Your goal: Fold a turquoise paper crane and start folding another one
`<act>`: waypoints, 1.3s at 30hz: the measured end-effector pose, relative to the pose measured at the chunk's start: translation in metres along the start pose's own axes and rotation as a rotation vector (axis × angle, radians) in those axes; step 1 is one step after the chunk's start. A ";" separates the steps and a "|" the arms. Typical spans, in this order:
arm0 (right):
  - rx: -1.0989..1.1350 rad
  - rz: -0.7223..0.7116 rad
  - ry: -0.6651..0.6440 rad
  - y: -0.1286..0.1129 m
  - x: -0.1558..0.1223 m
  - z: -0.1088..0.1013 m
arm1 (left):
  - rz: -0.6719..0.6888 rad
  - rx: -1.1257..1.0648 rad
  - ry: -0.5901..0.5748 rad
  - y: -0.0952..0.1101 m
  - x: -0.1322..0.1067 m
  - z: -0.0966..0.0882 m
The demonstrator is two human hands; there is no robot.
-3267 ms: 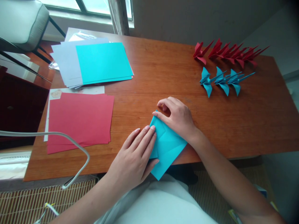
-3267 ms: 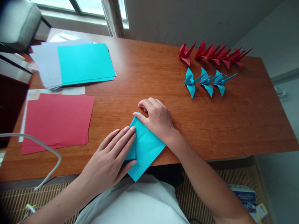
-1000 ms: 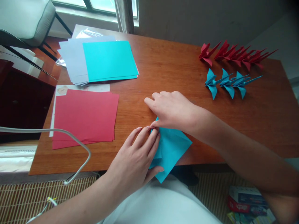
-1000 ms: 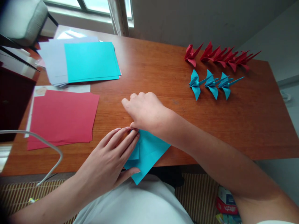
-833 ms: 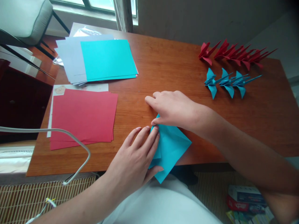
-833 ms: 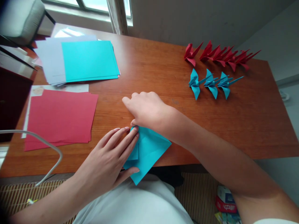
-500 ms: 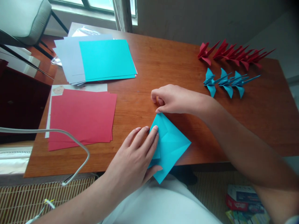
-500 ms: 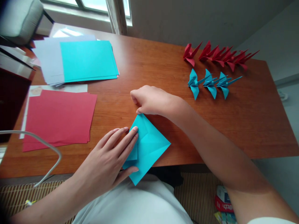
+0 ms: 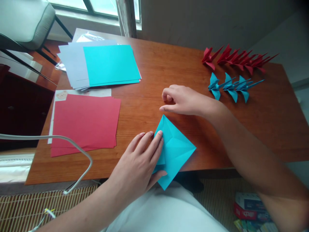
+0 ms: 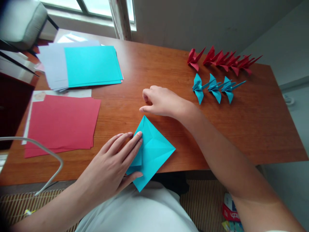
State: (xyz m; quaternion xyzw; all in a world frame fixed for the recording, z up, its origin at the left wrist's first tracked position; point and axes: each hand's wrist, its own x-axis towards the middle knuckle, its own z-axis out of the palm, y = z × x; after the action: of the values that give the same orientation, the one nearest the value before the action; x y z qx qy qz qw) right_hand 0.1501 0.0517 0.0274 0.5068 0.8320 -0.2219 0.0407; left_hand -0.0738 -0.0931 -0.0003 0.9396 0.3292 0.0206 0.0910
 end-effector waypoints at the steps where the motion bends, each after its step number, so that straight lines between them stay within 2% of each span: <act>1: -0.001 -0.005 -0.008 -0.006 -0.004 0.003 | 0.003 0.003 0.006 0.000 0.000 0.000; 5: -0.069 -0.057 -0.030 -0.033 -0.014 0.013 | -0.004 0.007 0.012 0.001 0.000 0.000; 8: -0.090 -0.064 -0.023 -0.038 -0.013 0.016 | -0.006 0.009 0.004 0.001 0.000 -0.001; 18: 0.123 -0.202 -0.081 0.003 0.010 0.002 | -0.012 -0.004 -0.023 0.000 0.000 -0.001; 26: 0.113 -0.180 -0.076 -0.002 0.004 0.004 | -0.005 -0.017 -0.016 -0.001 0.000 0.000; 33: 0.097 -0.119 -0.133 -0.003 0.009 -0.002 | -0.002 -0.026 -0.024 -0.002 0.000 0.000; 39: 0.147 -0.150 -0.128 0.004 0.012 0.000 | -0.004 -0.027 -0.014 -0.002 0.000 0.001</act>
State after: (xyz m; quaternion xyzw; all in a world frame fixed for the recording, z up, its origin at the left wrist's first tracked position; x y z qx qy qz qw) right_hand 0.1478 0.0627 0.0224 0.4297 0.8447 -0.3165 0.0399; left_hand -0.0748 -0.0917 -0.0015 0.9379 0.3299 0.0182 0.1060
